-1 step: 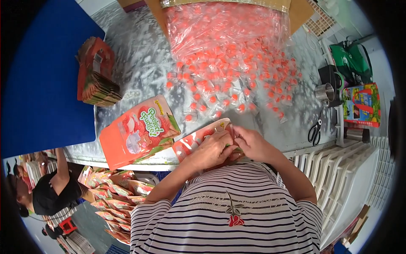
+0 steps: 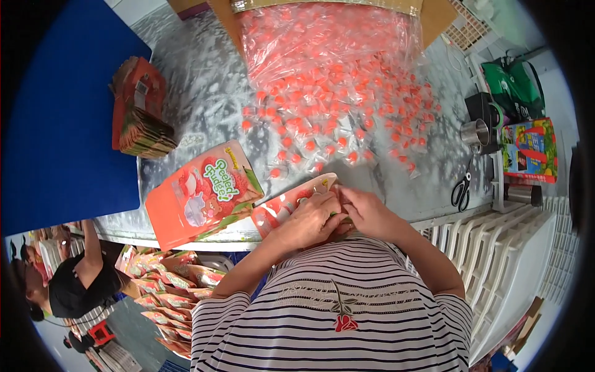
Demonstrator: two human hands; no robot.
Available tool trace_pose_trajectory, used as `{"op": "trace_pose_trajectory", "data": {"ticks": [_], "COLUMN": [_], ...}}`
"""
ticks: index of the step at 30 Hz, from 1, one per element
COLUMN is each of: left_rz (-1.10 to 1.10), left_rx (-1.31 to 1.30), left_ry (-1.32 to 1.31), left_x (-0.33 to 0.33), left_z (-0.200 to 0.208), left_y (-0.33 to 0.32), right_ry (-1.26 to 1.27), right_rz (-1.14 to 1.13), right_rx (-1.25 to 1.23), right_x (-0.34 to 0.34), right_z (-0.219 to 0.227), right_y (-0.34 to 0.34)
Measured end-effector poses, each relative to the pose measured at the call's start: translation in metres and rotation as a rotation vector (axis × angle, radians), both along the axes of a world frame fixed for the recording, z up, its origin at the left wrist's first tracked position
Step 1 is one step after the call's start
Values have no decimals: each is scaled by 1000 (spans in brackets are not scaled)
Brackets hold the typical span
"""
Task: Packing individual pink candies into plastic bags and placing them in a collection crate.
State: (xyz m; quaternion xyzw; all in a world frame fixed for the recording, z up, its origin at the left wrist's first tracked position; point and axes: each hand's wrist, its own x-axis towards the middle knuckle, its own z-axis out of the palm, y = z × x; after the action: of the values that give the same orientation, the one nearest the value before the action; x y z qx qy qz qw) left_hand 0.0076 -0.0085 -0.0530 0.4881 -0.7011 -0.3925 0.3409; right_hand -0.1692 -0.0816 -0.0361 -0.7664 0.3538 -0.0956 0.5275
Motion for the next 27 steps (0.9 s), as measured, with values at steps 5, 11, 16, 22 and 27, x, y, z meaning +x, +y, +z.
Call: {"op": "trace_pose_trajectory", "data": {"ticks": [5, 11, 16, 22, 27], "left_rz": [9, 146, 205, 266, 229], "left_rx": [-61, -33, 53, -106, -184], "left_ry": [-24, -40, -78, -131, -219], "left_x": [2, 5, 1, -8, -14], "left_z": [1, 15, 20, 17, 23], "left_y": [2, 12, 21, 27, 27], "right_ry": [-157, 100, 225, -190, -312], "right_rz": [-99, -67, 45, -311, -103], "right_rx": [-68, -569, -457, 203, -124], "right_x": [-9, -52, -65, -35, -9], "right_z": [6, -31, -56, -28, -6], "right_y": [6, -11, 7, -8, 1]}}
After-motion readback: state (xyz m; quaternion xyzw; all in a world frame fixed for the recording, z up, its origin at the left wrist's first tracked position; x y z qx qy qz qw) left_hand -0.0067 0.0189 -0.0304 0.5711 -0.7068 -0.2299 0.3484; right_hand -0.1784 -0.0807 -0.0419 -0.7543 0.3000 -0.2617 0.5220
